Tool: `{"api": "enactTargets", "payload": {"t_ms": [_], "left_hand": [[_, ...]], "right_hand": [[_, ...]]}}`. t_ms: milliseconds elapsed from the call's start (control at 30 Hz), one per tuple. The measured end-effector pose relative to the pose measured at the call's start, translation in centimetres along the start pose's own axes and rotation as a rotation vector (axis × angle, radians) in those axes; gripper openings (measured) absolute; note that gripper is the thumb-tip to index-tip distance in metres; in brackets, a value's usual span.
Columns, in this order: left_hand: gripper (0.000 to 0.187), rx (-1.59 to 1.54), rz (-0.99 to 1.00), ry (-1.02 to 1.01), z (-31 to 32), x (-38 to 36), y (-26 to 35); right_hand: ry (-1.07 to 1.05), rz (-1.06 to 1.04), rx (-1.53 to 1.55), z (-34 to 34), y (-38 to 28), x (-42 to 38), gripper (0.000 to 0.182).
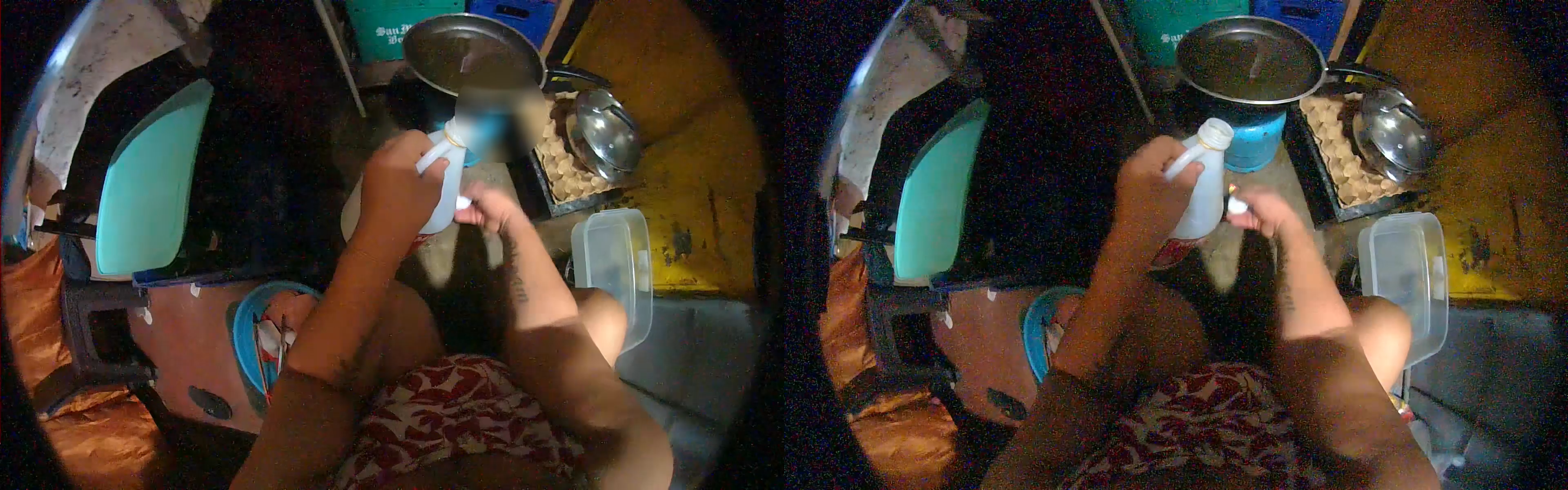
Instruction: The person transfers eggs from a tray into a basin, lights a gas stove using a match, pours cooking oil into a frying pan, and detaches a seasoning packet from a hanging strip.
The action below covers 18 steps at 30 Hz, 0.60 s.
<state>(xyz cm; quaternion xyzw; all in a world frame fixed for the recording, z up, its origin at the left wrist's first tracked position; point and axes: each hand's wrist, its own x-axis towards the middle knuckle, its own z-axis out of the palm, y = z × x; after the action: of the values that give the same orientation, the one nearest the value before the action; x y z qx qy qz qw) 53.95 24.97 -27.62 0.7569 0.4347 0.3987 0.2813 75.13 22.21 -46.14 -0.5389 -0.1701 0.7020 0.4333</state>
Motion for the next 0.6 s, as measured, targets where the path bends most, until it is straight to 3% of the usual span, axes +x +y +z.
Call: {"api": "enactTargets", "payload": {"t_ms": [67, 167, 200, 300, 433, 467, 567, 600], "left_hand": [[0.016, 0.005, 0.046, 0.007, 0.2, -0.7, 0.5], [0.018, 0.026, 0.073, -0.08, 0.0, -1.5, 1.9], [0.018, 0.011, 0.096, -0.084, 0.2, -1.8, 2.4], [0.019, 0.024, 0.128, -0.127, 0.4, -2.7, 4.6], [0.019, -0.052, 0.187, -0.144, 1.2, -3.9, 6.2], [0.02, -0.045, 0.23, -0.145, 1.4, -4.2, 6.6], [0.019, -0.06, 0.284, -0.163, 2.1, -4.9, 7.1], [0.019, -0.087, 0.288, -0.177, 2.3, -5.0, 7.4]], "right_hand": [[-0.147, -0.241, 0.195, 0.8, -5.3, -4.8, 0.019], [-0.18, -0.58, 0.376, 1.6, -9.7, -10.5, 0.005], [-0.157, -0.625, 0.324, 2.7, -10.8, -13.1, 0.01], [-0.201, -0.708, 0.019, 4.2, -11.7, -16.8, 0.016], [-0.07, -0.813, -0.462, 4.9, -11.4, -20.5, 0.036], [-0.065, -0.82, -0.461, 4.7, -11.2, -21.1, 0.036], [0.023, -1.057, -0.968, 3.8, -10.8, -22.8, 0.034], [0.033, -1.061, -0.963, 3.7, -10.7, -23.7, 0.034]]}}
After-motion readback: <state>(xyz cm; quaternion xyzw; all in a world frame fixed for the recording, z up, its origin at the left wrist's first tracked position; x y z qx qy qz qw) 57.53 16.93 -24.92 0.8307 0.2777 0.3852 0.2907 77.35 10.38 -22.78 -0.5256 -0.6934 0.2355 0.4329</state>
